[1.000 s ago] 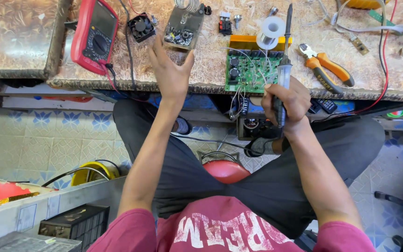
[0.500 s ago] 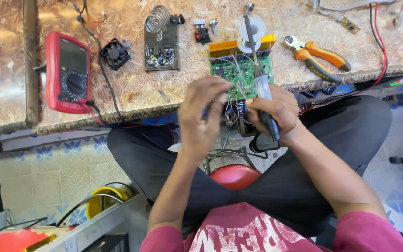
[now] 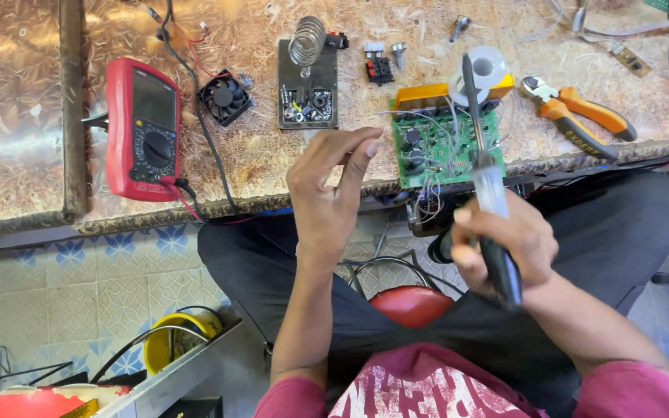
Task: Soldering wires onto a printed circuit board using a soldering iron and wire strippers.
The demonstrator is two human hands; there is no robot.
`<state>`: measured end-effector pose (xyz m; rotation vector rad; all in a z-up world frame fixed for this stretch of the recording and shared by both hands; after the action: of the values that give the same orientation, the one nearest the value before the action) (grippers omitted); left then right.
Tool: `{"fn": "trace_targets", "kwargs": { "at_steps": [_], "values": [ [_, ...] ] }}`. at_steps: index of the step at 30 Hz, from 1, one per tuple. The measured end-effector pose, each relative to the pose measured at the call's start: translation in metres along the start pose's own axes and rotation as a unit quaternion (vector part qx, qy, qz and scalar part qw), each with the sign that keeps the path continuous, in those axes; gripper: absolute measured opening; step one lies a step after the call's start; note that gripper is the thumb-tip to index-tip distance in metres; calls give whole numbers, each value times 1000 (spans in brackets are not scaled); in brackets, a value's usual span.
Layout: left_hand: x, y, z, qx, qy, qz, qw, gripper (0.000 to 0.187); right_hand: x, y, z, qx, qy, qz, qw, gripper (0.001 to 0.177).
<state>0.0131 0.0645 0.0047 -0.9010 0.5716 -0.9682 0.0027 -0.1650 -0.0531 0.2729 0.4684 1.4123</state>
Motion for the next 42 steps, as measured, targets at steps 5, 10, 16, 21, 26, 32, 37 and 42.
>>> {"fn": "trace_targets", "kwargs": {
  "at_steps": [5,10,16,21,26,32,37,42],
  "values": [
    [-24,-23,-1,-26,50,41,998,17,-14,54,-31,-45,51,-66,995,30],
    [-42,-95,-41,99,-240,14,966,44,18,63,-41,-67,190,38,979,30],
    [-69,-102,-88,138,-212,-154,955,25,102,20,-18,57,257,80,961,28],
    [-55,-107,-73,176,-123,-160,963,33,163,8,65,128,197,56,971,38],
    [-41,-103,-74,155,-179,-189,953,47,176,10,88,154,171,73,970,18],
    [-50,-105,-74,73,32,-110,991,43,181,4,90,158,151,40,975,10],
    [-22,-91,-76,87,-20,-140,986,42,191,-46,104,135,200,47,969,38],
    [-5,-75,-63,-10,44,-46,998,23,186,-81,90,146,260,-56,953,70]
  ]
}}
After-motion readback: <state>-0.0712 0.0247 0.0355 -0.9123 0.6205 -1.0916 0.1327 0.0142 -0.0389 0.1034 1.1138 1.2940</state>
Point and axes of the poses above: each hand's wrist, its own z-axis towards the middle knuckle, its own x-axis out of the palm, y = z × x, the point moved 1 cm from there along z, towards the middle knuckle, and after that the axes turned 11 degrees about -y, right-handed, at the moved point
